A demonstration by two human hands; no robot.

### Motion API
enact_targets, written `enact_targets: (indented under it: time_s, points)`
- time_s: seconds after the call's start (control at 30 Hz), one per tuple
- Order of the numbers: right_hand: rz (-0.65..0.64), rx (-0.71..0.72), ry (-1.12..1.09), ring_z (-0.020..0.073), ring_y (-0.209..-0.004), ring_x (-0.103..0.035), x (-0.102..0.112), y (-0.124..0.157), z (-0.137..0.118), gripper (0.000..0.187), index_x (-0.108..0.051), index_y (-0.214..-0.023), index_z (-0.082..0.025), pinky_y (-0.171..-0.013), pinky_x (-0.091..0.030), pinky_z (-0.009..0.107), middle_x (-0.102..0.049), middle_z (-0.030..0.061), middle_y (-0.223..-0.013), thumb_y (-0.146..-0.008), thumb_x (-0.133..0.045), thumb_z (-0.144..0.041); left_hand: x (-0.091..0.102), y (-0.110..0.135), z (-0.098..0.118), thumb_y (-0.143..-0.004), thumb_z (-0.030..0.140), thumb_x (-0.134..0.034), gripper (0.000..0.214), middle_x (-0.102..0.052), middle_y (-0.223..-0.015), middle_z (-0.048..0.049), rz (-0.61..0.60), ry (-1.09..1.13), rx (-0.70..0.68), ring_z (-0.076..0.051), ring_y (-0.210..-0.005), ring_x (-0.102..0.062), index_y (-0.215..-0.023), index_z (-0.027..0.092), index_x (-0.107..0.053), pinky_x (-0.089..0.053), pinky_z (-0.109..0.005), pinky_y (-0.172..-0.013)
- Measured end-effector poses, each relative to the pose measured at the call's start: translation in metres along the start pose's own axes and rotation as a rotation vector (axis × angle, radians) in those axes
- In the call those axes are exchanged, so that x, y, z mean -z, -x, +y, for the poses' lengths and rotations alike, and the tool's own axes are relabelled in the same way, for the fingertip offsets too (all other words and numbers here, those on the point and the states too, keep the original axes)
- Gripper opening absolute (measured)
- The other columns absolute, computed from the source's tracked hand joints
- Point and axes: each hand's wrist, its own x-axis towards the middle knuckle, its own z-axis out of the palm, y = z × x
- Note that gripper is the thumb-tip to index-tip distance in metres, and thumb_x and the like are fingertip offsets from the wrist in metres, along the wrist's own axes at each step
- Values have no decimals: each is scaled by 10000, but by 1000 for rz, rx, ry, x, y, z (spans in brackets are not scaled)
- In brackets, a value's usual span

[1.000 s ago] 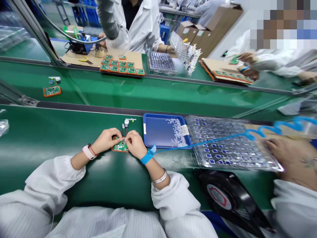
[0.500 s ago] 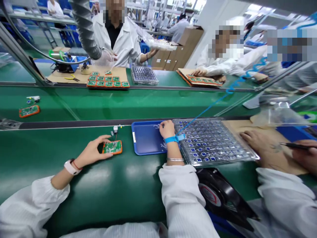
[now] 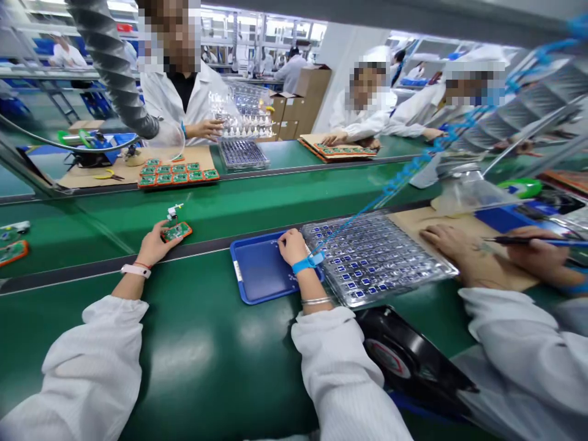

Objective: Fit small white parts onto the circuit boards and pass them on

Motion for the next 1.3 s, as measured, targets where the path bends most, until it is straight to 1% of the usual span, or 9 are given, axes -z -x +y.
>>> enact_targets:
  time_s: [0.1, 0.23, 0.4, 0.57, 0.77, 0.87, 1.0, 1.13, 1.3]
  points:
    - [-20, -14, 17, 213, -868, -534, 0, -1, -2, 172, -672, -730, -123, -838, -419, 325, -585, 120, -851, -771, -506, -138, 2, 5, -12, -708, 507, -628, 698, -619, -1130, -141, 10, -186, -35, -318, -1032, -572, -1289, 173, -431, -448, -409, -855]
    - [-40, -41, 26, 223, -887, -521, -2, -2, -4, 181, -645, -718, -114, -838, -411, 333, -572, 138, -878, -783, -479, -142, 2, 10, -11, -755, 467, -566, 586, -582, -1169, -155, 80, -274, -119, -324, -1091, -514, -1237, 144, -484, -411, -425, -907]
    - [-40, -37, -24, 219, -884, -519, -3, -2, -4, 167, -618, -710, -115, -855, -409, 342, -563, 142, -886, -785, -469, -130, 2, 20, -10, -801, 435, -488, 483, -567, -1188, -140, 110, -247, -186, -302, -1110, -489, -1181, 138, -517, -382, -431, -944]
    - [-48, 19, -99, 185, -890, -528, 3, -3, 2, 184, -587, -626, -152, -856, -421, 304, -568, 96, -855, -770, -476, -117, 7, 32, -13, -863, 346, -380, 360, -624, -1078, -139, 70, -223, -301, -278, -1022, -548, -1075, 130, -576, -405, -421, -923]
    - [-84, 116, -263, 167, -865, -525, 11, -1, 2, 180, -578, -612, -167, -839, -409, 302, -579, 62, -821, -769, -494, -146, 16, 51, -18, -878, 326, -363, 342, -622, -1076, -140, 58, -212, -348, -272, -1019, -553, -1074, 130, -563, -415, -431, -928]
    - [-112, 88, -209, 173, -838, -508, 9, 2, -5, 160, -593, -622, -167, -837, -375, 323, -588, 58, -784, -756, -511, -139, 20, 61, -22, -881, 335, -363, 333, -617, -1081, -131, 32, -191, -345, -268, -1016, -550, -1075, 144, -554, -418, -437, -931]
    - [-64, 68, -166, 186, -856, -506, 9, 3, -8, 137, -600, -630, -164, -854, -349, 351, -594, 61, -788, -740, -521, -148, 25, 71, -29, -885, 340, -357, 349, -595, -1121, -141, -9, -155, -386, -266, -1062, -533, -1104, 136, -537, -406, -454, -963]
    - [13, 83, -208, 183, -851, -518, 14, 3, 0, 132, -617, -696, -159, -840, -379, 337, -594, 62, -813, -712, -491, -123, 29, 81, -37, -893, 320, -342, 364, -539, -1233, -156, -51, -117, -406, -266, -1161, -489, -1148, 128, -518, -373, -474, -1018]
    - [-6, 97, -157, 201, -907, -524, 13, 4, 9, 215, -632, -710, -137, -886, -400, 347, -591, 94, -888, -616, -466, -37, 33, 92, -40, -890, 297, -344, 353, -493, -1308, -142, -68, -103, -407, -266, -1228, -442, -1160, 149, -517, -355, -491, -1043]
